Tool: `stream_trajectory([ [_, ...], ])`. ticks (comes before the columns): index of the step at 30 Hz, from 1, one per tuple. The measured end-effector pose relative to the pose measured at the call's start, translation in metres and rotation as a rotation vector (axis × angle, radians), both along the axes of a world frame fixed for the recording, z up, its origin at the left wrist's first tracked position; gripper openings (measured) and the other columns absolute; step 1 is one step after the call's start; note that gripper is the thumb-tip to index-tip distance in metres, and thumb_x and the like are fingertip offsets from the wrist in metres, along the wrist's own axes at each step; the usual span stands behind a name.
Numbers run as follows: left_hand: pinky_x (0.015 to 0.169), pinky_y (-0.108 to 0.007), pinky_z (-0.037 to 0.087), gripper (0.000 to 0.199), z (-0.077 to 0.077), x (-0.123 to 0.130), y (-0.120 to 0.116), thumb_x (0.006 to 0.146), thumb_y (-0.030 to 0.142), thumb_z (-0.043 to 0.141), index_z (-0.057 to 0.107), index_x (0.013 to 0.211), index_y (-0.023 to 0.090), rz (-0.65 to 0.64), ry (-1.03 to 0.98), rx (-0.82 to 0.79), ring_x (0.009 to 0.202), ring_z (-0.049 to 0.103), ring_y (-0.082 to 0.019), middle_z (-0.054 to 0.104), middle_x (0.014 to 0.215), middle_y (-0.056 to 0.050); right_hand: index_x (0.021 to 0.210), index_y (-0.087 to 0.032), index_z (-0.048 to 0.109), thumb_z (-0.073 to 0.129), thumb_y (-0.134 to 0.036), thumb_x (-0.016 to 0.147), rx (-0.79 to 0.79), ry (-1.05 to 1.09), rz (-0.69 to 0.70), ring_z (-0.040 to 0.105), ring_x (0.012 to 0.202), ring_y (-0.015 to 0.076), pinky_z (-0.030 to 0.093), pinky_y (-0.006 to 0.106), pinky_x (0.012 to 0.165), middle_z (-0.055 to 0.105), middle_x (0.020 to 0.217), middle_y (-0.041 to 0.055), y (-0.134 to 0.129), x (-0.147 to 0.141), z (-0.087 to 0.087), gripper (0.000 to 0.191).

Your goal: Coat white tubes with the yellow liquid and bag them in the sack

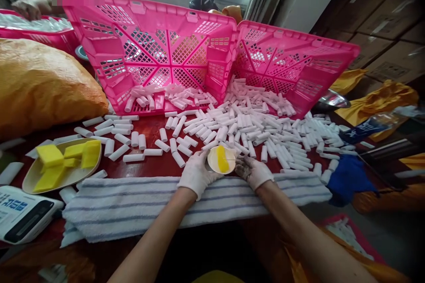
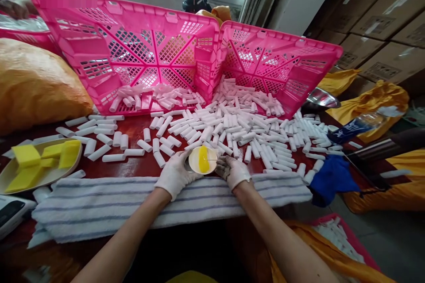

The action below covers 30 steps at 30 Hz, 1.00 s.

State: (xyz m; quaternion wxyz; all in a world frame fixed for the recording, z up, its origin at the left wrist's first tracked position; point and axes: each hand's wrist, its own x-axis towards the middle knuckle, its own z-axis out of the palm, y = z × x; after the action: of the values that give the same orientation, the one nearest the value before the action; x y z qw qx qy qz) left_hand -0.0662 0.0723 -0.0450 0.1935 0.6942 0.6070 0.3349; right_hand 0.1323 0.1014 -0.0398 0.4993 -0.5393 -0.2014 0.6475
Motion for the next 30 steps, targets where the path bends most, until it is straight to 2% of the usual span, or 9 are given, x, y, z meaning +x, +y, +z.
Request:
stream_trajectory([
  [4,0.093,-0.041,0.046,0.083,0.003,0.001,0.0,0.058,0.058,0.074,0.053,0.126,0.018,0.011,0.013,-0.022,0.1,0.058,-0.027,0.061,0.11,-0.012,0.075,-0.012,0.063,0.074,-0.032,0.066,0.103,-0.123,-0.015,0.058,0.043,0.0146,0.048,0.024,0.039,0.063,0.057,0.0051,-0.009,0.015,0.006,0.024],
  [7,0.094,-0.041,0.046,0.083,0.005,0.001,-0.001,0.058,0.058,0.074,0.053,0.127,0.017,0.007,0.012,-0.026,0.103,0.057,-0.028,0.061,0.111,-0.012,0.078,-0.013,0.064,0.077,-0.038,0.061,0.153,-0.146,0.004,0.058,0.045,0.0142,0.047,0.023,0.04,0.065,0.061,0.0047,-0.016,0.029,0.016,0.033],
  [11,0.093,-0.041,0.047,0.081,0.006,0.001,-0.001,0.059,0.058,0.074,0.053,0.127,0.019,-0.006,0.003,0.003,0.102,0.058,-0.027,0.061,0.11,-0.011,0.076,-0.014,0.065,0.077,-0.04,0.063,0.246,-0.209,0.0,0.057,0.046,0.0127,0.048,0.023,0.043,0.065,0.06,0.004,-0.015,0.023,0.019,0.031],
  [16,0.093,-0.04,0.047,0.081,0.003,0.001,0.0,0.058,0.055,0.076,0.053,0.126,0.018,0.008,0.012,0.011,0.1,0.059,-0.027,0.061,0.11,-0.012,0.07,-0.013,0.062,0.072,-0.032,0.068,0.041,-0.088,0.067,0.052,0.039,0.011,0.044,0.023,0.038,0.06,0.051,0.0038,-0.003,0.006,0.005,0.022],
  [20,0.093,-0.042,0.047,0.08,0.003,0.001,0.0,0.058,0.053,0.077,0.053,0.125,0.017,-0.001,0.012,-0.002,0.102,0.057,-0.028,0.061,0.112,-0.012,0.068,-0.013,0.06,0.071,-0.027,0.069,-0.046,-0.078,0.052,0.051,0.037,0.0114,0.045,0.024,0.037,0.06,0.052,0.0043,0.0,0.023,0.006,0.018],
  [25,0.093,-0.042,0.046,0.082,0.001,0.0,0.0,0.058,0.057,0.075,0.053,0.125,0.014,0.006,0.01,-0.001,0.102,0.057,-0.028,0.06,0.111,-0.013,0.073,-0.013,0.062,0.074,-0.033,0.065,0.049,-0.164,-0.011,0.055,0.042,0.0122,0.045,0.023,0.039,0.063,0.057,0.0044,-0.007,0.046,0.025,0.025],
  [28,0.092,-0.041,0.047,0.082,-0.002,0.0,0.001,0.059,0.056,0.075,0.052,0.126,0.016,0.001,0.02,-0.001,0.102,0.057,-0.027,0.06,0.111,-0.012,0.074,-0.013,0.063,0.078,-0.043,0.058,0.119,-0.239,0.006,0.056,0.044,0.0128,0.044,0.022,0.039,0.063,0.058,0.0038,-0.011,0.04,0.03,0.037],
  [30,0.092,-0.041,0.047,0.083,-0.003,0.0,0.001,0.058,0.055,0.076,0.052,0.127,0.016,0.002,0.026,-0.003,0.102,0.057,-0.027,0.06,0.112,-0.012,0.076,-0.014,0.062,0.079,-0.05,0.055,0.13,-0.263,0.036,0.054,0.042,0.0127,0.044,0.023,0.038,0.062,0.056,0.0028,-0.013,0.03,0.024,0.045],
])
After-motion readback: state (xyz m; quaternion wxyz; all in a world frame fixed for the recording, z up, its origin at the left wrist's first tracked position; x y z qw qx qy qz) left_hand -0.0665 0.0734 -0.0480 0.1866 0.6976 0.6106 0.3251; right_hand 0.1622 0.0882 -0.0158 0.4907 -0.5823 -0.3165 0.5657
